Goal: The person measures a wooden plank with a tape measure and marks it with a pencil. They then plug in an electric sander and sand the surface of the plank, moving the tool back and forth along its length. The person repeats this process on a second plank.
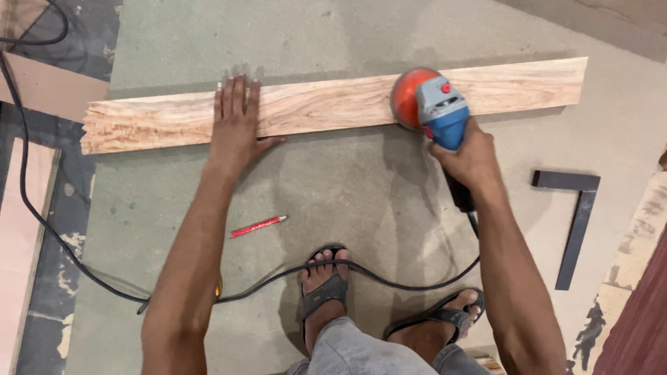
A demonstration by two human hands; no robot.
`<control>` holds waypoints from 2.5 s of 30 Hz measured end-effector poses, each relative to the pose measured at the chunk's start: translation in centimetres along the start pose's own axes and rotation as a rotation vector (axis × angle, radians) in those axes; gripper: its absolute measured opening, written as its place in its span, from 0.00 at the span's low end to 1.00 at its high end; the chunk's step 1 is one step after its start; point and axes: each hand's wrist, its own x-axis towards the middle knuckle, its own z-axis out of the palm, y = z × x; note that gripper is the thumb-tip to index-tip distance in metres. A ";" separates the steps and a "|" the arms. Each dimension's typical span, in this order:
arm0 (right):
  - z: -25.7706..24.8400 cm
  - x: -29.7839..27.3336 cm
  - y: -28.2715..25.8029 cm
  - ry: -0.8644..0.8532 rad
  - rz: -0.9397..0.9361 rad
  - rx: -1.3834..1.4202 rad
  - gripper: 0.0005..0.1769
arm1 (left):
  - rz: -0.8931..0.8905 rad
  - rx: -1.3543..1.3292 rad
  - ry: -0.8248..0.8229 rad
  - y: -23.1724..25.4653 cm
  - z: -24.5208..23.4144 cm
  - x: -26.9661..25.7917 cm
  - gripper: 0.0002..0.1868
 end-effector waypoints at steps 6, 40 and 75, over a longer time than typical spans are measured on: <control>3.0 0.7 -3.7 -0.038 -0.082 -0.009 0.38 | 0.019 0.030 0.106 2.4 2.1 -0.2 0.68; 3.2 -2.5 -3.5 -0.104 -0.033 -0.044 0.42 | 0.272 -0.123 0.233 5.7 3.7 2.9 0.64; 6.1 -1.6 -4.7 0.017 -0.055 -0.009 0.47 | 0.175 -0.049 0.275 4.8 6.3 -3.6 0.41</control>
